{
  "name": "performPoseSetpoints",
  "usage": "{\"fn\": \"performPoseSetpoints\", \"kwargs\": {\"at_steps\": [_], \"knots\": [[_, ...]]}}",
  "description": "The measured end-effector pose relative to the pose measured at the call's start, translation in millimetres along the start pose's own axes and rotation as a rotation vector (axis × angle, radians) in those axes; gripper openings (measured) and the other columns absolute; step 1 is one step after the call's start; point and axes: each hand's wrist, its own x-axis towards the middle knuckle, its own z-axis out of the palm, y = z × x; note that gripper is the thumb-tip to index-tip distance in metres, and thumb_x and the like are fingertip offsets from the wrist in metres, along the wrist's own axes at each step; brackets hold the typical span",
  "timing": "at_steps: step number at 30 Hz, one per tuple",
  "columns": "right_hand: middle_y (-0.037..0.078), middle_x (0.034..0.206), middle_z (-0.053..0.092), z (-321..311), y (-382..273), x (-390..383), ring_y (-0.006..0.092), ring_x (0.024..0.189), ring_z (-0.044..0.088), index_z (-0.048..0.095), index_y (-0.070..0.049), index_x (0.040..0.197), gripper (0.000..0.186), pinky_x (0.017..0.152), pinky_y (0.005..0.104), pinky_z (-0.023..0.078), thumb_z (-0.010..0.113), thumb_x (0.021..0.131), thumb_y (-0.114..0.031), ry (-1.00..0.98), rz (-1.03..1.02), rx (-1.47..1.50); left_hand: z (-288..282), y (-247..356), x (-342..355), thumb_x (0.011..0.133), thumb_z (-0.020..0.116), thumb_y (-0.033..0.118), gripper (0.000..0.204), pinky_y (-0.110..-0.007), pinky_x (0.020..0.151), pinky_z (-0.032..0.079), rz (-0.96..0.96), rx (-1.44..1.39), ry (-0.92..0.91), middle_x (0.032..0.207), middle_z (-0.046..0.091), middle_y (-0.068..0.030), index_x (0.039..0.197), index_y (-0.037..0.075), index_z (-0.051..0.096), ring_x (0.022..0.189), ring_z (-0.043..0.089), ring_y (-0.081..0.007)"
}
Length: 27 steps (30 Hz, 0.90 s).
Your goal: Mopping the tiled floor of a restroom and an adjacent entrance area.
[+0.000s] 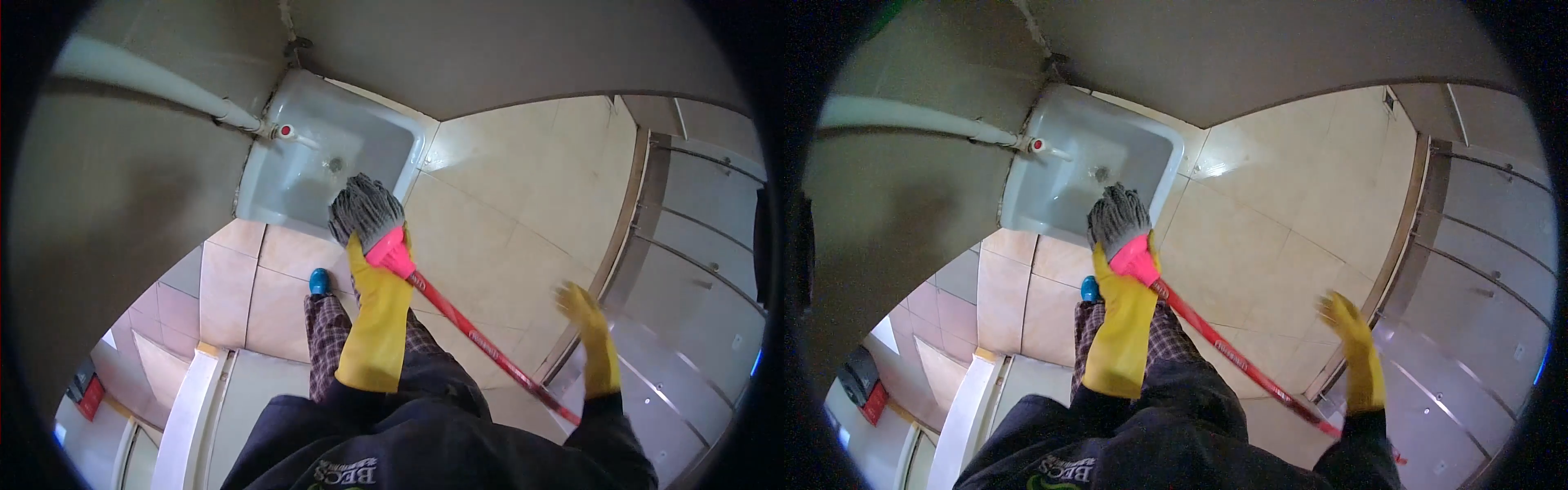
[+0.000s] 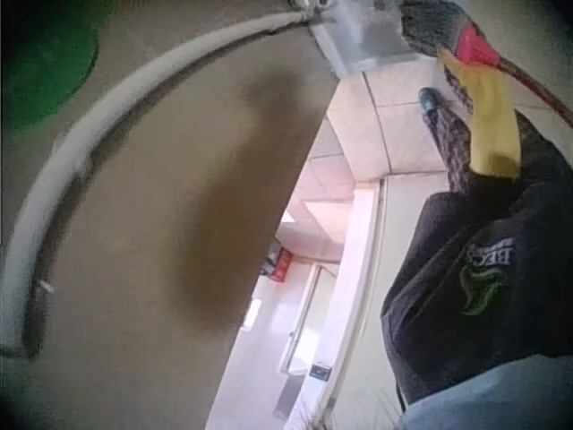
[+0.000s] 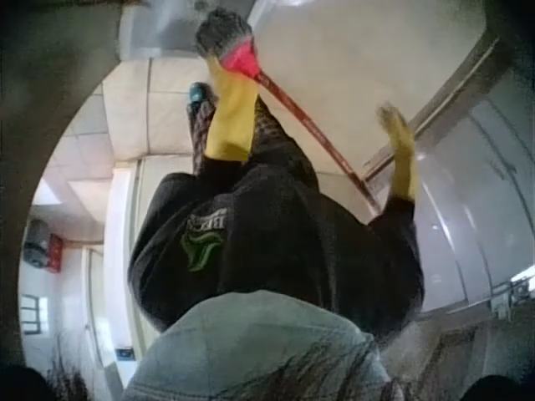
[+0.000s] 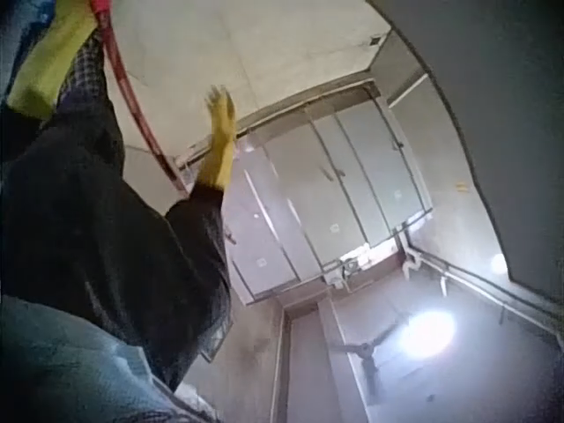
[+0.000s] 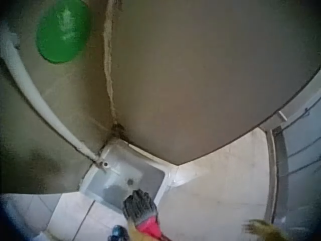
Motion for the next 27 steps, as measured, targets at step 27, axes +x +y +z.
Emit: {"fn": "performPoseSetpoints", "kwargs": {"at_steps": [27], "knots": [[0.015,0.099,0.062,405,-60,339,0.0303,0.092,0.059,0.061,-0.006,0.104,0.042,0.081,0.0366,0.047,0.067,0.069,-0.029,-0.525,-0.224,-1.167,-72,-39,68,0.077,0.057,0.052,0.068,-0.046,0.079,0.047,-0.132,0.567,-0.118,0.117,0.051,-0.0118,0.127,0.012,0.036,0.095,0.056,-0.0292]]}}
